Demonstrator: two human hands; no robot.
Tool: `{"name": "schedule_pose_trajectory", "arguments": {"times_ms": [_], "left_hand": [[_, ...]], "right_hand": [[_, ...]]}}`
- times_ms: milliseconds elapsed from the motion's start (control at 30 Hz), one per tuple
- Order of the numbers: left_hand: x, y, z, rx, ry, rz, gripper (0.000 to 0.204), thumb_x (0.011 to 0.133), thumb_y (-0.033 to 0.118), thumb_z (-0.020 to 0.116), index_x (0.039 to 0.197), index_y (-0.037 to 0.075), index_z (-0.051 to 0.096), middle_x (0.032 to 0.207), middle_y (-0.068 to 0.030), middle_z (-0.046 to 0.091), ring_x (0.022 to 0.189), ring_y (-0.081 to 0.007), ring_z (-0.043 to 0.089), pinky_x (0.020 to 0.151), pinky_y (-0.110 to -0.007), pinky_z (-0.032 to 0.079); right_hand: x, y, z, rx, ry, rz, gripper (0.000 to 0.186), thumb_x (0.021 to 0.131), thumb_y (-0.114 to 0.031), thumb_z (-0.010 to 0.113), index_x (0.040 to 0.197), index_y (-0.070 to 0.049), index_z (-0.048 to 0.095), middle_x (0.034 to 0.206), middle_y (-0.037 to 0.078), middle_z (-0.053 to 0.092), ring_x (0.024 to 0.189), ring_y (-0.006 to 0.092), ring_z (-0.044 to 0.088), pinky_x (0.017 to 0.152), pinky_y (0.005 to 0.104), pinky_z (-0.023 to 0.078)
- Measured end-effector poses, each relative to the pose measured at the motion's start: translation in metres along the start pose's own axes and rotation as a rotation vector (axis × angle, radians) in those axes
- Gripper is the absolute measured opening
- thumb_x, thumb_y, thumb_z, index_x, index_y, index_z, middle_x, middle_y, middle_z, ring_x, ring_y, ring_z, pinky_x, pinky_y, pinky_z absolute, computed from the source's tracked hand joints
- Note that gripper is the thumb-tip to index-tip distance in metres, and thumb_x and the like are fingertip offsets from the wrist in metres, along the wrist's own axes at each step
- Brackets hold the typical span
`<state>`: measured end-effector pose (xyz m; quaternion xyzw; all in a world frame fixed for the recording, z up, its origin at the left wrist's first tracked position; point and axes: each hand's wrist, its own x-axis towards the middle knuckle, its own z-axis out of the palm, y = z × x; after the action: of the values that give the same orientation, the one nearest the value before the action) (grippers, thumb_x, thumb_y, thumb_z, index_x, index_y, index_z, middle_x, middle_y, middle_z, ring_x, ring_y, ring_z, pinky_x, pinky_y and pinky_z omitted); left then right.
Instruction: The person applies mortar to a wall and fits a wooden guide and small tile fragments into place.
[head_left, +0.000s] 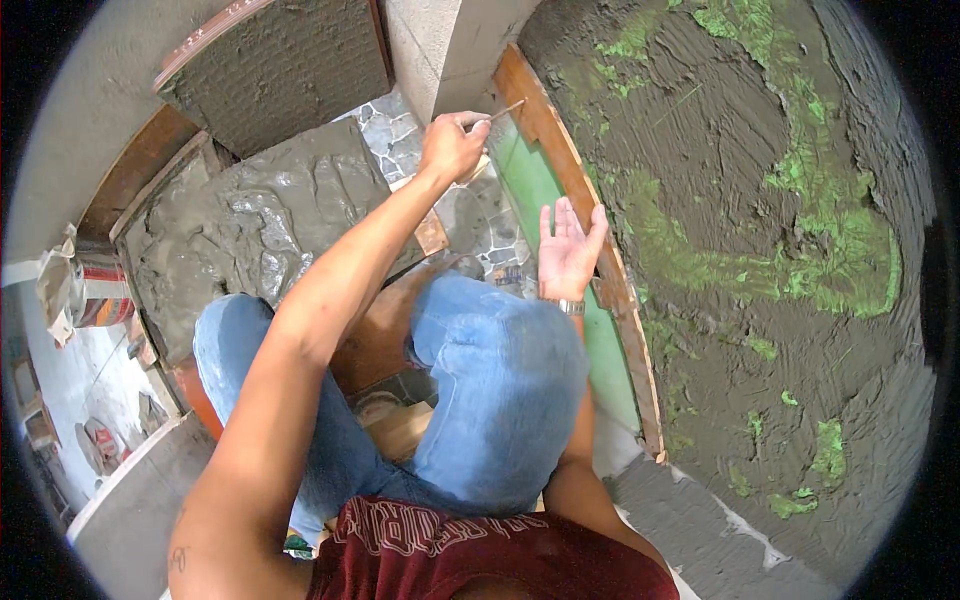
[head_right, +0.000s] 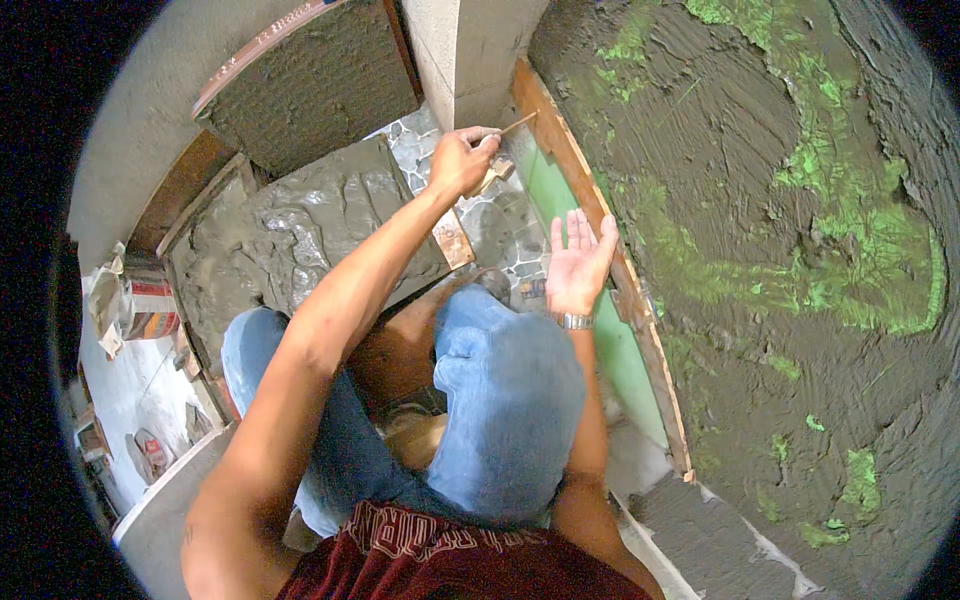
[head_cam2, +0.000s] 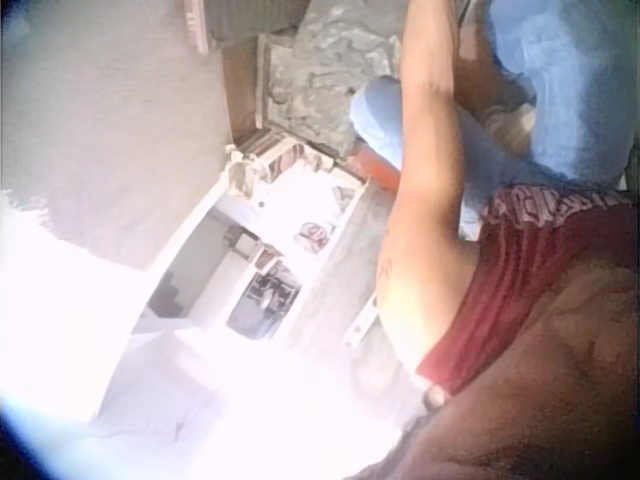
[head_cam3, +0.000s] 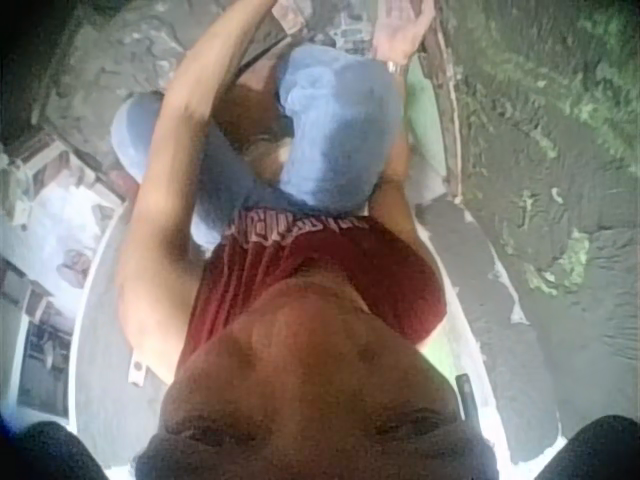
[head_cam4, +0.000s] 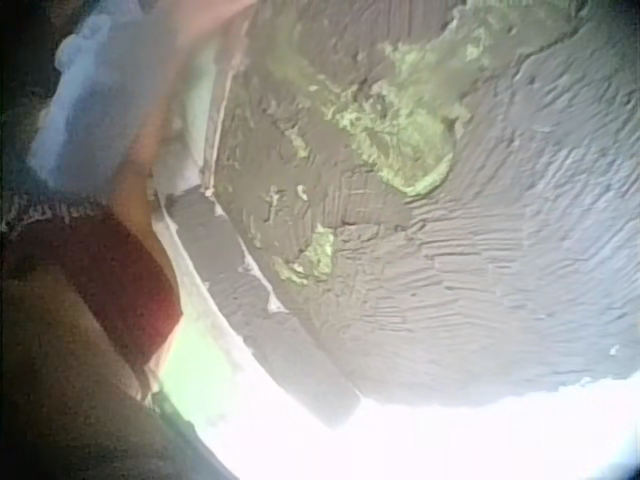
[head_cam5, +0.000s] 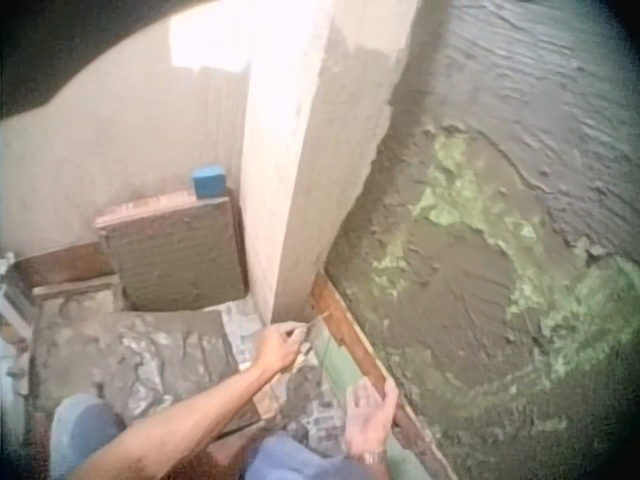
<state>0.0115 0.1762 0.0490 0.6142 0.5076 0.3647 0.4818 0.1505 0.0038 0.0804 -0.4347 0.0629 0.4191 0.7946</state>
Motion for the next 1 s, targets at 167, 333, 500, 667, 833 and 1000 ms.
{"name": "schedule_pose_trajectory", "arguments": {"times_ms": [167, 333, 500, 667, 833, 1000], "left_hand": [[0.002, 0.005, -0.001, 0.064, 0.012, 0.042, 0.03, 0.085, 0.03, 0.062, 0.101, 0.006, 0.073, 0.084, -0.0131, 0.073, 0.075, -0.0209, 0.069, 0.07, -0.034, 0.052], [-0.003, 0.014, 0.0, 0.137, -0.021, 0.137, 0.029, 0.085, 0.028, 0.062, 0.101, 0.006, 0.073, 0.084, -0.0133, 0.072, 0.077, -0.0212, 0.069, 0.071, -0.034, 0.052], [0.01, 0.009, -0.004, 0.08, 0.048, 0.022, 0.027, 0.083, 0.027, 0.062, 0.098, 0.009, 0.075, 0.083, -0.0162, 0.072, 0.078, -0.0244, 0.07, 0.074, -0.035, 0.053], [0.018, 0.0, 0.0, -0.043, -0.024, -0.124, 0.024, 0.088, 0.022, 0.061, 0.098, 0.004, 0.074, 0.077, -0.005, 0.069, 0.065, -0.0141, 0.062, 0.061, -0.03, 0.048], [0.022, -0.007, 0.001, -0.274, -0.116, -0.296, 0.019, 0.09, 0.017, 0.06, 0.089, 0.003, 0.072, 0.07, -0.0017, 0.064, 0.055, -0.007, 0.051, 0.049, -0.026, 0.039], [0.009, 0.0, 0.005, -0.201, -0.08, -0.184, 0.02, 0.088, 0.017, 0.06, 0.09, 0.002, 0.072, 0.069, -0.0012, 0.064, 0.056, -0.0072, 0.053, 0.051, -0.024, 0.041]], "right_hand": [[-0.001, 0.0, 0.002, 0.003, 0.026, 0.013, 0.075, 0.088, -0.043, 0.065, 0.139, -0.001, 0.031, 0.139, 0.02, 0.036, 0.124, 0.0248, 0.042, 0.108, 0.0454, 0.037], [-0.001, -0.002, 0.001, -0.019, 0.015, -0.012, 0.076, 0.087, -0.044, 0.066, 0.136, 0.002, 0.032, 0.136, 0.019, 0.038, 0.123, 0.025, 0.042, 0.107, 0.0453, 0.038], [0.001, 0.002, -0.003, 0.017, 0.036, 0.006, 0.071, 0.087, -0.044, 0.066, 0.137, -0.005, 0.036, 0.135, 0.018, 0.04, 0.121, 0.0258, 0.044, 0.106, 0.0461, 0.039], [0.0, 0.004, -0.004, 0.02, 0.028, -0.02, 0.066, 0.089, -0.043, 0.063, 0.139, -0.009, 0.036, 0.133, 0.016, 0.041, 0.12, 0.0256, 0.045, 0.105, 0.0476, 0.039], [0.002, 0.005, -0.007, 0.038, 0.026, -0.006, 0.059, 0.091, -0.042, 0.062, 0.136, -0.01, 0.039, 0.132, 0.015, 0.043, 0.118, 0.0245, 0.047, 0.104, 0.0475, 0.04], [0.004, 0.004, -0.01, 0.064, 0.043, 0.012, 0.054, 0.091, -0.041, 0.062, 0.132, -0.011, 0.043, 0.13, 0.014, 0.044, 0.115, 0.0235, 0.049, 0.103, 0.0467, 0.041]]}}
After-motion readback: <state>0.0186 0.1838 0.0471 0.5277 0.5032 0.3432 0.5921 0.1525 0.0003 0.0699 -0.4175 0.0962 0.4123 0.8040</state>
